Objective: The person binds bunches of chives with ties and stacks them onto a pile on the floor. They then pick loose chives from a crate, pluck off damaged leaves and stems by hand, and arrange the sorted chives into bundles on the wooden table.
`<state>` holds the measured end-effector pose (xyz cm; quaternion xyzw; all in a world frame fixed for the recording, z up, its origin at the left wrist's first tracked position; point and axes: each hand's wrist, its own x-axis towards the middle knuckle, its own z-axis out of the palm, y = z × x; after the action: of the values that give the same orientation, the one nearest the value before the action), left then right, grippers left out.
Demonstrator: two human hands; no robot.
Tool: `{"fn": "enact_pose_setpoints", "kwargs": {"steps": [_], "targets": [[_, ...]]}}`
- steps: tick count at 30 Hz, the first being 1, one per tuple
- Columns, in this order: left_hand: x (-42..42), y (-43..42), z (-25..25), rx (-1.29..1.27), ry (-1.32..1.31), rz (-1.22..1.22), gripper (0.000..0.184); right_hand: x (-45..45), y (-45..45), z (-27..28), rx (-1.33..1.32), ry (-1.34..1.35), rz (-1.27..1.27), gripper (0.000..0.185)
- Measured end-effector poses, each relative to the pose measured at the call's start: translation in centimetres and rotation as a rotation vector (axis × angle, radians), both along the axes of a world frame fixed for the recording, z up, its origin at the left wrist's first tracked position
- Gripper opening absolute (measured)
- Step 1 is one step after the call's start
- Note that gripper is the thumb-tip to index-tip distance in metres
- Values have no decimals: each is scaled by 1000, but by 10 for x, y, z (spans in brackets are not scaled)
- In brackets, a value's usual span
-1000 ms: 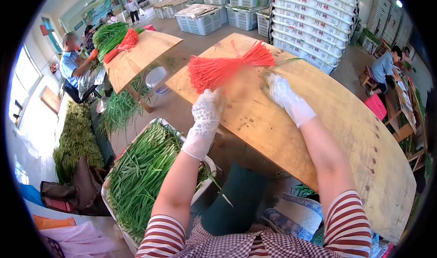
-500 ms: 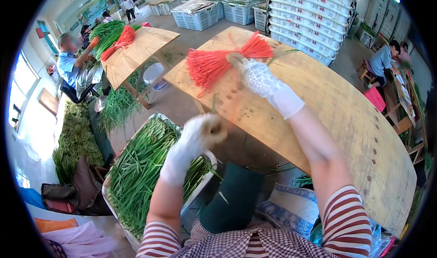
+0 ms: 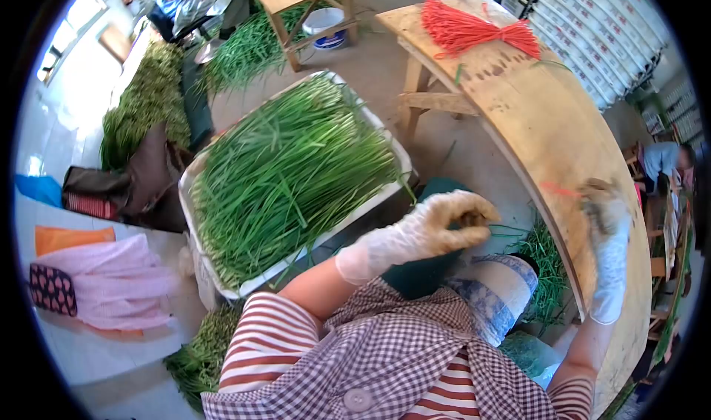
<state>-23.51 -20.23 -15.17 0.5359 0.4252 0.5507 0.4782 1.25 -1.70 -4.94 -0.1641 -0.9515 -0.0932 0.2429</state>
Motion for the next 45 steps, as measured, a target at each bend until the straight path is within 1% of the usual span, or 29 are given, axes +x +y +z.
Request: {"fn": "enact_pose_setpoints", "kwargs": {"steps": [3, 5, 6, 7, 8, 9, 10, 11, 12, 13, 15, 16, 17, 19, 21, 23, 25, 27, 29, 32, 33, 35, 36, 37, 39, 40, 43, 44, 45], "targets": [[13, -25, -33, 68, 336, 134, 38, 84, 59, -47, -31, -80, -322, 28], [9, -50, -62, -33, 369, 199, 40, 123, 86, -81, -59, -253, -507, 34], [1, -62, -81, -99, 317, 225, 41, 129, 86, -91, 262, -390, -604, 38], [-11, -77, -84, -169, 428, 311, 42, 115, 78, -86, 204, -216, -560, 40], [-22, -90, -96, -221, 411, 431, 43, 83, 55, -76, 142, -45, -515, 42], [-39, -105, -107, -180, 692, 596, 43, 51, 33, -70, 76, 124, -467, 44], [-56, -119, -119, -224, 800, 771, 42, 24, 17, -71, -38, 245, -355, 45], [-80, -128, -139, -175, 869, 884, 39, -3, 0, -84, -196, 406, -218, 44], [-107, -134, -149, -123, 880, 1014, 35, -36, -32, -91, -485, 503, -171, 43], [-135, -132, -142, -13, 999, 1113, 34, -59, -47, -102, -345, 296, -196, 44], [-192, -118, -141, 29, 1275, 1246, 37, -121, -94, -104, -463, 232, 82, 47], [-205, -109, -128, -7, 1320, 1232, 41, -140, -107, -117, -548, 202, 148, 49], [-219, -95, -121, -223, 1397, 1140, 45, -158, -117, -136, -631, 171, 213, 50], [-250, -77, -144, -262, 1561, 1016, 39, -182, -138, -154, -776, 83, 253, 51], [-280, -78, -164, -387, 1602, 851, 30, -192, -149, -160, -791, 80, 304, 50], [-289, -78, -169, -164, 1560, 1057, 19, -193, -150, -153, -783, 85, 304, 47], [-276, -81, -150, 11, 1348, 1138, 14, -193, -148, -145, -794, 112, 294, 45], [-238, -88, -110, 67, 1139, 1159, 6, -197, -145, -135, -817, 221, 272, 42], [-202, -93, -79, 7, 563, 1046, 5, -203, -152, -113, -861, 292, 207, 41], [-175, -98, -49, 200, 720, 1205, 9, -211, -149, -110, -948, 291, 172, 41], [-182, -97, -46, 377, 781, 1316, 17, -211, -147, -112, -1000, 287, 166, 41], [-187, -112, -39, 264, 1093, 1472, 24, -201, -143, -120, -963, 259, 138, 40], [-193, -117, -46, 275, 1142, 1349, 26, -192, -142, -126, -950, 239, 120, 39], [-203, -122, -71, 74, 1146, 1223, 23, -183, -142, -131, -1055, 226, 107, 38], [-201, -126, -99, -58, 1109, 1075, 21, -167, -140, -141, -1260, 199, 79, 35], [-197, -122, -111, -87, 1013, 1071, 18, -161, -139, -146, -1246, 158, 36, 34], [-204, -98, -132, -61, 1182, 1067, 30, -152, -139, -165, -1321, 182, 5, 35], [-209, -87, -135, -43, 1249, 1055, 39, -151, -141, -170, -1366, 206, 29, 34], [-209, -78, -126, -171, 1308, 957, 55, -151, -142, -173, -1409, 230, 55, 34]]}}
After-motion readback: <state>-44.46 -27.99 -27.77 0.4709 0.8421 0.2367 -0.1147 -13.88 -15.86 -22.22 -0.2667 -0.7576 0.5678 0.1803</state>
